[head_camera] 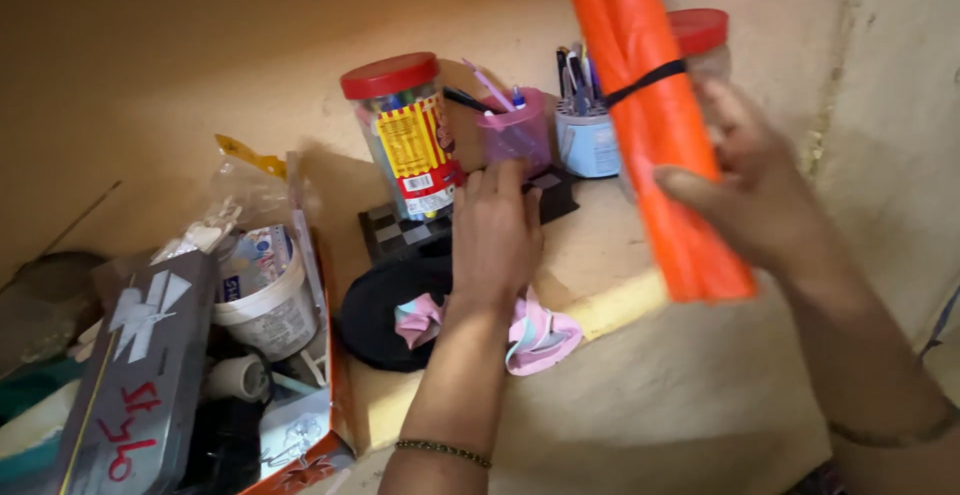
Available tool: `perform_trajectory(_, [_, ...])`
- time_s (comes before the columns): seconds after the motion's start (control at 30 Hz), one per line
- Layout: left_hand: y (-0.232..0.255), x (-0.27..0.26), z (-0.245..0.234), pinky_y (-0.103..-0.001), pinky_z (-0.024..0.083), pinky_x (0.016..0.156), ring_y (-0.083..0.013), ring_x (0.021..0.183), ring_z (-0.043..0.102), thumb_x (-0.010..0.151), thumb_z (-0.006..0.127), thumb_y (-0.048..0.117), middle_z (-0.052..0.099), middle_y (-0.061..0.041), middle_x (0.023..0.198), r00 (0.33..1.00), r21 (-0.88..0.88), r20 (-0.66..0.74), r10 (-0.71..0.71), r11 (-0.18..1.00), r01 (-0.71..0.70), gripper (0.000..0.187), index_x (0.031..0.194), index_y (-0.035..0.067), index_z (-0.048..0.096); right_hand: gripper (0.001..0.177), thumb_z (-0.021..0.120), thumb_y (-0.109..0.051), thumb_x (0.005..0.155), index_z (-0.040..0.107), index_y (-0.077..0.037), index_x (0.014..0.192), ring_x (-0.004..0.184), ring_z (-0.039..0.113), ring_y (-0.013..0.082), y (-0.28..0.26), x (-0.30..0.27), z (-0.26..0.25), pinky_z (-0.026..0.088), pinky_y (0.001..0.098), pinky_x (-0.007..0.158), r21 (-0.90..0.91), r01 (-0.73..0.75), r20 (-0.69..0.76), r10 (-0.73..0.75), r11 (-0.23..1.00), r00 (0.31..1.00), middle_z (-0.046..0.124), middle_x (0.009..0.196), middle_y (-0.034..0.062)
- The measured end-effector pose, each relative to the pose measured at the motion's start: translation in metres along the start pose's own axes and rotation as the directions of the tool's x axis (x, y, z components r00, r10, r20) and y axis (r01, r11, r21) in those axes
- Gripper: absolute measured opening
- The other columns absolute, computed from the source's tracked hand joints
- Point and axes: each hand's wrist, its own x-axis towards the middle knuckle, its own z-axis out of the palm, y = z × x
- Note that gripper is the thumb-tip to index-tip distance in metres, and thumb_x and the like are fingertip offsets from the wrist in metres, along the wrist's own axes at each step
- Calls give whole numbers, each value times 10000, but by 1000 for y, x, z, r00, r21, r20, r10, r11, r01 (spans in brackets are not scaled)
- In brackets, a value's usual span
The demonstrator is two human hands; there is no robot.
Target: The person organizes various items on a shelf and a box. They wipe a container with a cloth, move a rolled orange mat, and rearrange a box of miscellaneous items including wooden sticks and a small blue case.
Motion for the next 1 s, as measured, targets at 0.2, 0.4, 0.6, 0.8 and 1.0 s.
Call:
perform_trajectory(0.2, [19,1,1,-513,488,909,-437,1061,606,880,789,278,638,-233,1147,1000,-117,12,4,993,-3,518,1244,16,530,833,726,-22,839,455,-59,1625,911,679,171,-32,-33,-69,561,322,781,-209,-61,-160,27,976,987,721,1101,120])
perform_trajectory(0.4, [84,34,47,-457,496,1013,-432,1218,607,634,914,429,595,-294,1318,931,-352,189,-313,864,362,1083,1436,-20,341,793,767,-113,839,500,-118,1586,930,749,241,-34,-32,-93,591,373,828,-529,-1,-222,-138,849,965,750,1101,171])
perform_trajectory(0.6, [122,49,108,-461,463,1029,-466,1250,553,545,957,413,528,-337,1367,901,-413,101,-421,806,423,1313,1509,-32,185,646,787,-173,839,498,-114,1414,894,750,324,-5,-27,-80,590,427,781,-510,-32,-282,-132,859,950,744,1047,169])
perform_trajectory(0.8, [117,46,116,-550,424,1021,-400,1259,539,583,907,327,578,-186,1309,777,-316,-83,-624,756,574,1018,1432,111,388,598,775,-151,872,453,-82,1372,926,710,398,37,-12,-60,551,493,760,-600,23,-294,-247,800,923,714,1071,191])
perform_trajectory(1.0, [119,42,108,-624,362,997,-440,1261,447,608,914,330,484,-199,1299,739,-222,-94,-667,738,637,1074,1497,139,342,554,731,-54,829,429,-78,1292,998,669,423,58,16,-31,523,517,780,-620,56,-349,-339,783,873,652,1189,191])
